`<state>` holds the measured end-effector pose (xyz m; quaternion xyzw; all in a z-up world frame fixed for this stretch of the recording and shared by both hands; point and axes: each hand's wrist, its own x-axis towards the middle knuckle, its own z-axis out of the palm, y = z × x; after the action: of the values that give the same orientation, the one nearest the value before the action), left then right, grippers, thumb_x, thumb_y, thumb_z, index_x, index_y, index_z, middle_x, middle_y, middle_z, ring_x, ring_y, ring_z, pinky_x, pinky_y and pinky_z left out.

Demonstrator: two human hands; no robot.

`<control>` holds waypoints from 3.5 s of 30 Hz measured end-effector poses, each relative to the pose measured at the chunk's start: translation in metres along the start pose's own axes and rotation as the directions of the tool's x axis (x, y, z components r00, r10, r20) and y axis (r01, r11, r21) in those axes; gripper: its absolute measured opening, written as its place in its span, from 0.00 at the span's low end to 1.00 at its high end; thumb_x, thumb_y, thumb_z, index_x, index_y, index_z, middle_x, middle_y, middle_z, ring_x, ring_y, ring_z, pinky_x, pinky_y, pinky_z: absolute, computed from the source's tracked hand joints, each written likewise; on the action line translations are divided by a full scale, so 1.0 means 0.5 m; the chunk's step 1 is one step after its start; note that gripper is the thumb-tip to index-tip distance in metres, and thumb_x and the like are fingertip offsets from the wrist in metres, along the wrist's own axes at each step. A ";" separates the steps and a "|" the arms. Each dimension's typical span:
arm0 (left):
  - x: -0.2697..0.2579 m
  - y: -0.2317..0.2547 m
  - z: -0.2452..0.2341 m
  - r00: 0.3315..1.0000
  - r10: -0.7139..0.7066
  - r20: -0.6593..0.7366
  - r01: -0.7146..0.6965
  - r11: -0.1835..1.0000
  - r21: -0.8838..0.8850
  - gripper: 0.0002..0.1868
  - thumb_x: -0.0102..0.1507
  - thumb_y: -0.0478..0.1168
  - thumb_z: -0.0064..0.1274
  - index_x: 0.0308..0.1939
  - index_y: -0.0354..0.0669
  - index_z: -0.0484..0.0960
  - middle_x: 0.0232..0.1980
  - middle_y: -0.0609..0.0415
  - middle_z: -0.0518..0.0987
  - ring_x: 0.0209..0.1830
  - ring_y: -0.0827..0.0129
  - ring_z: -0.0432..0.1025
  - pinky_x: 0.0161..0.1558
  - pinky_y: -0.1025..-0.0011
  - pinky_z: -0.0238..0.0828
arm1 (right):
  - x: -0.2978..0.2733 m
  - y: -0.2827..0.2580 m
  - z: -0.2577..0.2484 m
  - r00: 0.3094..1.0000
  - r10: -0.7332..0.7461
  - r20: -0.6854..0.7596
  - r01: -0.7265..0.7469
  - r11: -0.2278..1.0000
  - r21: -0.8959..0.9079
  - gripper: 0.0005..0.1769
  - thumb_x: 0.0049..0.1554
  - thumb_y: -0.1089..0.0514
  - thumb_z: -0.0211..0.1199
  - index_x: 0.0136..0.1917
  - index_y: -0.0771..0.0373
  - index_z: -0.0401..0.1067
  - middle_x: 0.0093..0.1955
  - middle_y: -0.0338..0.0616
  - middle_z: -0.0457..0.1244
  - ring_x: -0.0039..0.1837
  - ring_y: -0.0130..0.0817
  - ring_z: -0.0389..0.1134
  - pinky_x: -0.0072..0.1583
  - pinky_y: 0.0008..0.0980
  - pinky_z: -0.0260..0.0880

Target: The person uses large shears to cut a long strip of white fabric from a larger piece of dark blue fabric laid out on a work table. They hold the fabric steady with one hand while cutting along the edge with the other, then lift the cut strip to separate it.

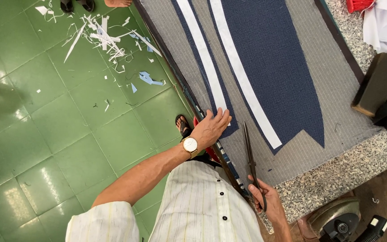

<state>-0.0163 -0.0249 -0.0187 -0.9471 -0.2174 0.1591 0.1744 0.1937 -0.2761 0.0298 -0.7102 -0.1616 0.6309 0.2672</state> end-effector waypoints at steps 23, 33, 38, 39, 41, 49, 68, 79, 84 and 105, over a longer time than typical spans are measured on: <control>-0.010 -0.001 -0.001 1.000 -0.004 -0.008 0.003 0.991 -0.135 0.38 0.69 0.53 0.40 0.80 0.42 0.51 0.80 0.43 0.53 0.76 0.50 0.51 0.63 0.49 0.60 | -0.006 0.004 0.001 1.000 0.012 0.011 -0.011 0.999 -0.031 0.34 0.56 0.49 0.66 0.74 0.57 0.72 0.22 0.39 0.55 0.24 0.30 0.54 0.27 0.29 0.53; -0.082 0.021 0.045 0.922 -0.290 -0.257 0.044 0.738 -0.673 0.26 0.69 0.41 0.44 0.71 0.38 0.67 0.76 0.41 0.64 0.78 0.47 0.56 0.77 0.50 0.50 | -0.037 0.014 -0.053 0.991 0.100 0.086 -0.102 0.995 0.016 0.35 0.58 0.45 0.61 0.76 0.58 0.70 0.24 0.40 0.53 0.27 0.30 0.51 0.32 0.34 0.53; -0.088 0.026 0.045 0.900 -0.313 -0.304 0.049 0.764 -0.643 0.27 0.71 0.43 0.47 0.72 0.35 0.68 0.77 0.41 0.64 0.80 0.48 0.53 0.79 0.51 0.49 | -0.035 0.005 -0.058 0.976 0.087 0.198 -0.087 0.996 -0.007 0.41 0.55 0.42 0.63 0.76 0.63 0.69 0.23 0.38 0.54 0.25 0.27 0.51 0.30 0.29 0.55; -0.085 0.023 0.038 0.901 -0.311 -0.304 0.045 0.762 -0.646 0.27 0.71 0.43 0.47 0.72 0.35 0.68 0.77 0.41 0.64 0.80 0.48 0.53 0.79 0.51 0.49 | -0.033 -0.001 -0.053 0.977 0.090 0.195 -0.091 0.996 -0.005 0.41 0.55 0.42 0.63 0.76 0.63 0.69 0.23 0.38 0.54 0.25 0.27 0.51 0.30 0.29 0.55; -0.078 0.017 0.025 0.872 -0.351 -0.342 0.053 0.761 -0.646 0.23 0.72 0.41 0.45 0.69 0.33 0.71 0.73 0.41 0.67 0.78 0.47 0.55 0.78 0.51 0.52 | -0.027 -0.013 -0.043 0.976 0.122 0.180 -0.109 0.991 -0.082 0.45 0.52 0.38 0.65 0.77 0.61 0.69 0.23 0.35 0.56 0.23 0.24 0.54 0.28 0.25 0.56; -0.069 0.023 0.033 0.904 -0.315 -0.291 0.056 0.760 -0.648 0.23 0.71 0.43 0.44 0.68 0.37 0.71 0.73 0.44 0.68 0.77 0.50 0.58 0.76 0.52 0.52 | 0.006 0.000 -0.002 0.993 0.072 0.091 -0.046 0.965 -0.259 0.48 0.51 0.31 0.61 0.78 0.55 0.64 0.25 0.31 0.54 0.25 0.25 0.57 0.27 0.25 0.57; -0.074 0.012 0.021 0.912 -0.314 -0.264 0.067 0.749 -0.659 0.23 0.71 0.44 0.45 0.68 0.40 0.71 0.73 0.44 0.68 0.77 0.51 0.59 0.76 0.53 0.52 | 0.018 -0.031 0.050 0.999 0.023 0.048 -0.010 0.966 -0.259 0.45 0.52 0.30 0.58 0.77 0.53 0.68 0.25 0.29 0.49 0.27 0.26 0.52 0.35 0.28 0.52; -0.074 0.024 0.038 0.905 -0.329 -0.268 0.073 0.743 -0.665 0.24 0.71 0.44 0.45 0.70 0.41 0.71 0.75 0.46 0.67 0.78 0.52 0.57 0.77 0.53 0.50 | 0.008 -0.044 0.050 0.998 0.019 0.051 -0.006 0.969 -0.249 0.43 0.54 0.32 0.59 0.76 0.53 0.69 0.25 0.29 0.51 0.27 0.24 0.50 0.31 0.26 0.46; -0.074 0.020 0.037 0.898 -0.338 -0.283 0.064 0.735 -0.675 0.24 0.70 0.43 0.47 0.69 0.40 0.71 0.74 0.45 0.67 0.77 0.52 0.58 0.76 0.52 0.52 | 0.000 -0.071 0.063 0.999 0.022 0.024 -0.015 0.963 -0.268 0.39 0.55 0.34 0.60 0.74 0.53 0.72 0.26 0.29 0.54 0.28 0.24 0.51 0.35 0.25 0.47; -0.075 0.020 0.037 0.889 -0.349 -0.295 0.055 0.723 -0.689 0.23 0.70 0.42 0.47 0.69 0.40 0.72 0.74 0.46 0.68 0.78 0.52 0.58 0.77 0.53 0.51 | 0.009 -0.061 0.057 0.997 0.059 0.047 -0.050 0.986 -0.160 0.36 0.56 0.41 0.65 0.72 0.60 0.73 0.22 0.30 0.51 0.25 0.22 0.51 0.30 0.25 0.51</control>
<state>-0.0518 -0.0460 -0.0309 -0.9275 -0.3230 -0.1488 -0.1157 0.1696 -0.2440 0.0420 -0.7167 -0.1986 0.6414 0.1883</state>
